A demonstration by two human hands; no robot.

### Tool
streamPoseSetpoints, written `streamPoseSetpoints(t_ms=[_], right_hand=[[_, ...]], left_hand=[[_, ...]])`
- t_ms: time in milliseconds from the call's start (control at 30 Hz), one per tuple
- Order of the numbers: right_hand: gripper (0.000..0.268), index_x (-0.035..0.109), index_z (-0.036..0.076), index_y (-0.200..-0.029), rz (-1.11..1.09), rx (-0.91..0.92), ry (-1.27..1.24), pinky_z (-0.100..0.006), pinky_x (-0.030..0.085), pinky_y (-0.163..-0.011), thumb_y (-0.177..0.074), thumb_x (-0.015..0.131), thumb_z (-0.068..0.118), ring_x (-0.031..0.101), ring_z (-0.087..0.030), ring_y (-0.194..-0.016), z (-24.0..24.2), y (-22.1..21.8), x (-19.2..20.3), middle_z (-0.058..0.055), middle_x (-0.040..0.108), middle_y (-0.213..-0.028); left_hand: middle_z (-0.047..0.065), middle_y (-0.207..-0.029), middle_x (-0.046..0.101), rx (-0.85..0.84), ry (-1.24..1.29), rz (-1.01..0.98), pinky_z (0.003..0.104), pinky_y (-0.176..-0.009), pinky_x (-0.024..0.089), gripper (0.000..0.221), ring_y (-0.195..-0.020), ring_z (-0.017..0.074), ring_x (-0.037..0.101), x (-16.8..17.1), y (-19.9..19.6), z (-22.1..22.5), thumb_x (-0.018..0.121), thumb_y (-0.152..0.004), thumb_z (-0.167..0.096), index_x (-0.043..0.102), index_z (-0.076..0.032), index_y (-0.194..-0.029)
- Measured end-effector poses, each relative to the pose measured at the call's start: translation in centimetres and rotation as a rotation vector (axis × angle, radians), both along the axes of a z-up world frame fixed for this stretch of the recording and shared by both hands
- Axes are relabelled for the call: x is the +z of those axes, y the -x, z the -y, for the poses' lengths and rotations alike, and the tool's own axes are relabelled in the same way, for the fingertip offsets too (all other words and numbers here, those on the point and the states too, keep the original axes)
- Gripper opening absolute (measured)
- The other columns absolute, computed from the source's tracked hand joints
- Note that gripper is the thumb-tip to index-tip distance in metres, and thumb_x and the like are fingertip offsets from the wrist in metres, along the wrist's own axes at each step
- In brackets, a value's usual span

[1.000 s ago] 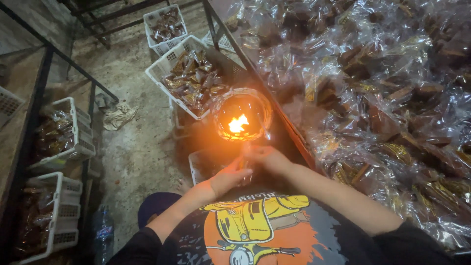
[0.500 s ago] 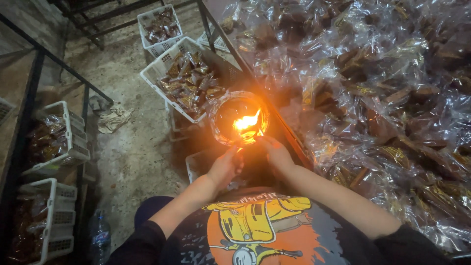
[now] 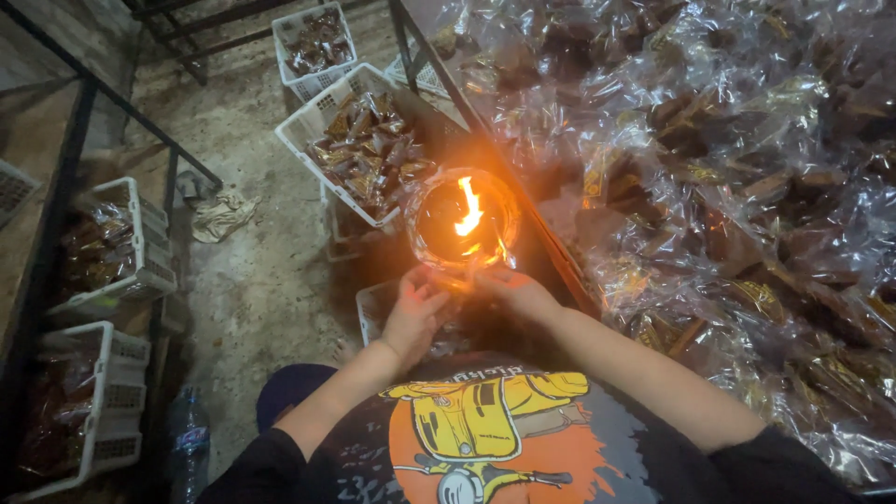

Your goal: Sealing plastic bags containing bread or snacks by passing the folded edges through a small flame.

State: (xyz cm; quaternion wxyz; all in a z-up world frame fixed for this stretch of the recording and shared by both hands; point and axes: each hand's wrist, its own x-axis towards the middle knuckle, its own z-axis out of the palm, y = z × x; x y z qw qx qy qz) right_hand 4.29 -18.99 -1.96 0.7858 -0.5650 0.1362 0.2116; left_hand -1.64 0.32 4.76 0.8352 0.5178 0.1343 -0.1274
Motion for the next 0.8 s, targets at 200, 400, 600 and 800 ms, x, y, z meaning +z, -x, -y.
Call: streamPoseSetpoints(t_ms=[200, 400, 600, 800], right_hand=[[0.050, 0.070, 0.000, -0.115, 0.108, 0.235, 0.374, -0.045, 0.053, -0.097, -0.090, 0.077, 0.042, 0.070, -0.027, -0.107, -2.0, 5.1, 11.1, -0.020, 0.073, -0.107], [0.037, 0.079, 0.009, -0.100, 0.202, 0.198, 0.578, -0.037, 0.052, -0.099, -0.092, 0.068, 0.043, 0.071, -0.022, -0.105, -2.5, 8.2, 16.8, -0.012, 0.078, -0.102], [0.027, 0.078, 0.012, -0.107, 0.516, 0.081, 0.749, -0.038, 0.051, -0.098, -0.091, 0.075, 0.034, 0.068, -0.026, -0.109, 2.3, 2.0, 7.6, -0.012, 0.075, -0.106], [0.018, 0.075, 0.005, -0.105, 1.092, -0.206, 0.810, -0.036, 0.047, -0.094, -0.098, 0.064, 0.018, 0.062, -0.021, -0.095, 11.5, -1.0, 10.8, -0.014, 0.071, -0.098]], left_hand=[[0.011, -0.118, 0.067, -0.087, -0.152, -0.001, 0.030, -0.082, 0.062, 0.039, -0.097, 0.0171, 0.069, -1.7, 0.5, -0.9, 0.075, -0.093, -0.011, 0.060, -0.011, -0.129], [0.019, -0.125, 0.069, -0.134, -0.105, -0.119, 0.044, -0.081, 0.064, 0.041, -0.100, 0.0312, 0.073, -6.2, 0.1, -3.5, 0.070, -0.098, -0.023, 0.064, -0.005, -0.134], [0.018, -0.161, 0.037, -0.269, -0.562, -0.300, 0.053, -0.111, 0.045, 0.079, -0.143, 0.0365, 0.045, -6.8, 0.4, -4.8, 0.070, -0.096, -0.053, 0.037, -0.018, -0.159], [0.023, -0.156, 0.043, -0.316, -0.544, -0.214, 0.054, -0.107, 0.048, 0.066, -0.141, 0.0438, 0.044, -8.5, 0.5, -4.8, 0.069, -0.099, -0.044, 0.048, -0.011, -0.153]])
